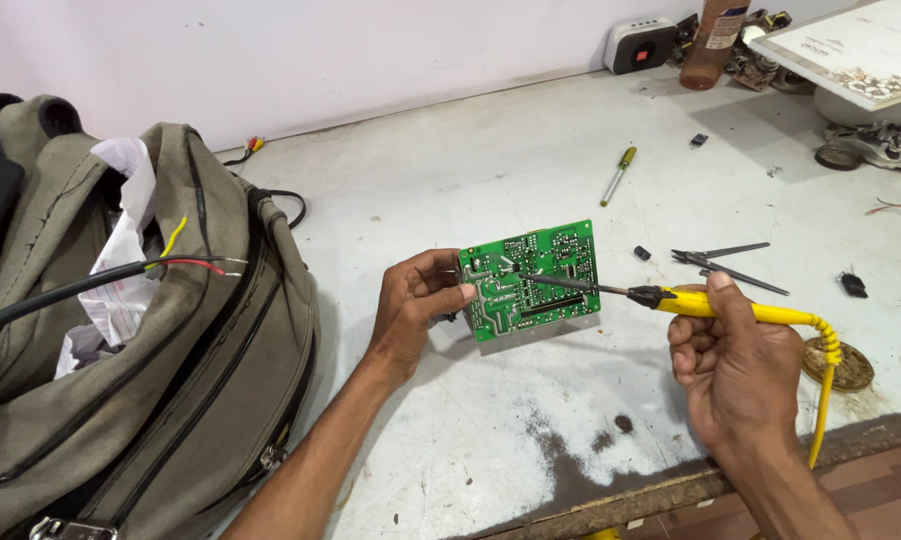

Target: The person holds a green circuit board, flips it to inspect both sides, and uses a soldering iron to apply solder to several points. They then use a multimeter to test continuity across different components on the board.

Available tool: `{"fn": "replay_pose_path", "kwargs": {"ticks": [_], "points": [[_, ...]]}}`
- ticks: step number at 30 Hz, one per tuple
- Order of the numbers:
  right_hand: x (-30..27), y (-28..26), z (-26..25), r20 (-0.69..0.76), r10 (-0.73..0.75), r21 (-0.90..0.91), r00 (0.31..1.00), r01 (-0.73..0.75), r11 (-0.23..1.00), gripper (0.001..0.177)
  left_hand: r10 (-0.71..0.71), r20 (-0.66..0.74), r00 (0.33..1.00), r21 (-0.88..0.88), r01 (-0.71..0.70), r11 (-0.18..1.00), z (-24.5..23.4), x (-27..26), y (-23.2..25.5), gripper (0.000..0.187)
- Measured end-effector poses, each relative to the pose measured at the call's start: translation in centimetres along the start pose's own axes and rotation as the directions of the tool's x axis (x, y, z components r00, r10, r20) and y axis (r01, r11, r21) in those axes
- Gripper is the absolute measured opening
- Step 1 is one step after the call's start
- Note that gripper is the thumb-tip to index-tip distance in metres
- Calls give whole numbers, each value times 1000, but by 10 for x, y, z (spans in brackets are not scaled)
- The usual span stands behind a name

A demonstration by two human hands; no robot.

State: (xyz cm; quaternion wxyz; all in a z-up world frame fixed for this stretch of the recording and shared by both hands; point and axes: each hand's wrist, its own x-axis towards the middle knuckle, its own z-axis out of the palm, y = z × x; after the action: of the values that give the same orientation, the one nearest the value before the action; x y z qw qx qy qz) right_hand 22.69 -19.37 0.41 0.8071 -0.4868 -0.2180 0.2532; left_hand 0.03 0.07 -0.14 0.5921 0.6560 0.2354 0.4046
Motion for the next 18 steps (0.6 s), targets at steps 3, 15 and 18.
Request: {"fn": "replay_pose_path", "kwargs": {"ticks": [3, 15, 18], "points": [[-2, 0, 3, 21, -18, 1, 1000, 18, 1000, 27, 17, 2, 1000, 34, -17, 999, 0, 0, -1, 50], [-2, -2, 10, 62, -40, -27, 997, 42, 999, 27, 59, 33, 998, 37, -60, 997, 0, 0, -2, 52], [-1, -1, 10, 68, -40, -32, 997, 42, 999, 28, 73, 36, 997, 27, -74, 997, 1, 1, -1, 52]]}}
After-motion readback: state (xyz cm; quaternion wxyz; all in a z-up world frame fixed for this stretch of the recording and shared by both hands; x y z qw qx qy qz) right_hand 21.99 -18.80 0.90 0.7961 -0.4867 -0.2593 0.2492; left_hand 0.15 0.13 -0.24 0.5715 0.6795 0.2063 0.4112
